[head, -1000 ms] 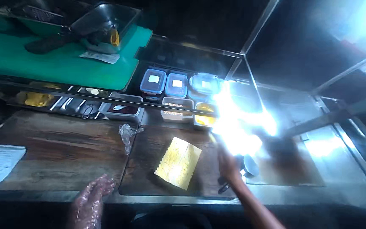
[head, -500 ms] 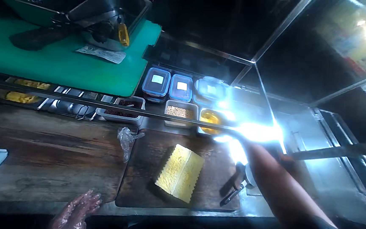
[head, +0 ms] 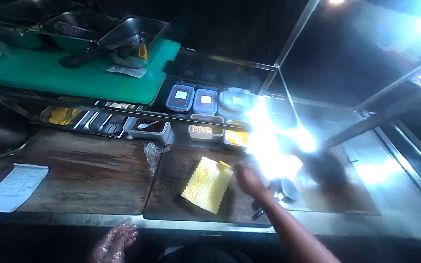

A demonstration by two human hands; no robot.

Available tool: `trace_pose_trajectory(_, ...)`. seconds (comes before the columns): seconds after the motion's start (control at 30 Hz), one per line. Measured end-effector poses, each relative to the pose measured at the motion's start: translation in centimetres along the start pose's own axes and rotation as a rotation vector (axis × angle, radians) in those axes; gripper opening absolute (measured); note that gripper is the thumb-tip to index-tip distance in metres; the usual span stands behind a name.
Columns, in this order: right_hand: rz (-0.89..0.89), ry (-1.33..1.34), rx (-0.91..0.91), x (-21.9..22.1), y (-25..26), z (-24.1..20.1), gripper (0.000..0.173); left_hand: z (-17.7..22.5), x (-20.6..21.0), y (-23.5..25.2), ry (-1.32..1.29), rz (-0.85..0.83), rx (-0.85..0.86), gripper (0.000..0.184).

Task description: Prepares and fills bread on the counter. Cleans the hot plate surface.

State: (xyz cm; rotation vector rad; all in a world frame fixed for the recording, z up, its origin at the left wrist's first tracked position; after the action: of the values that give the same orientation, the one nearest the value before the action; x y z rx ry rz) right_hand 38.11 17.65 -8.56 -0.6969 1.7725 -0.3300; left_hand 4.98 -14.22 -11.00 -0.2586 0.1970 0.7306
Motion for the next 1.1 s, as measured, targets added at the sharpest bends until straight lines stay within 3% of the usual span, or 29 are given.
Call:
trace_pose_trajectory(0.07,0.056,-0.124,0.005,3.2,-2.5,-0.2,0.040,0.7,0.4,-1.2,0.032,-0.050,0.025,0.032)
trace_pose_trajectory(0.17,0.049,-0.123,-0.023,4.0,-5.5,-1.5,0.042,1.7,0.8,-2.8,0.093,-0.119,0.093,0.034)
trace_pose_trajectory(0.27,0.179,0.014,0.017,3.7,-3.3,-1.1,0.039,2.1,0.6,-4.5,0.156,-0.166,0.070,0.037)
trace_pose_trajectory(0.33,0.119,0.071,0.031,4.5,-2.9,-1.1,0.036,2.6,-0.2,-6.0,0.207,-0.180,0.100,0.038)
trace_pose_trajectory(0.47,-0.107,0.652,0.061,5.9,-3.0,0.2,0.036,2.6,-1.7,-8.5,0.225,-0.140,0.130,0.041)
trace_pose_trajectory(0.53,-0.012,0.833,0.162,6.3,-1.8,2.1,0.036,1.4,-2.3,-10.2,0.192,-0.101,0.052,0.041)
trace_pose_trajectory(0.67,0.295,0.134,0.079,5.7,-6.4,1.7,0.031,-1.2,-2.7,-12.5,0.230,-0.172,-0.020,0.040)
trace_pose_trajectory(0.73,0.224,-0.067,0.022,6.3,-10.0,0.3,0.035,-2.1,-2.8,-11.8,0.219,-0.206,-0.027,0.040)
trace_pose_trajectory(0.8,0.146,-0.087,0.027,6.2,-11.4,-0.8,0.037,-2.7,-2.6,-10.4,0.200,-0.214,-0.046,0.038)
trace_pose_trajectory(0.93,0.379,-0.066,0.105,5.5,-6.8,-0.5,0.030,-1.5,-1.7,-5.0,0.195,-0.315,0.049,0.033)
trace_pose_trajectory(1.0,0.402,-0.101,0.083,6.9,-7.8,-1.3,0.027,-0.3,-2.0,-1.3,0.226,-0.358,0.171,0.034)
trace_pose_trajectory(1.1,0.105,-0.033,0.130,8.6,-12.3,-4.4,0.035,0.8,-2.7,3.5,0.126,-0.264,0.184,0.037)
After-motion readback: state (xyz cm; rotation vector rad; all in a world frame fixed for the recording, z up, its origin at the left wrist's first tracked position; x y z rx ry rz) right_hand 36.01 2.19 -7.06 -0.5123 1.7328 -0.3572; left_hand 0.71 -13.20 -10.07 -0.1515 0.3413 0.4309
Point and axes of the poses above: each hand's wrist, its own y-axis towards the middle knuckle, its own x-axis out of the palm, z = x × y, the point moved 4 cm from there along y, towards the middle knuckle, and after that the axes turned 10 degrees about x, right-handed, at the moved point
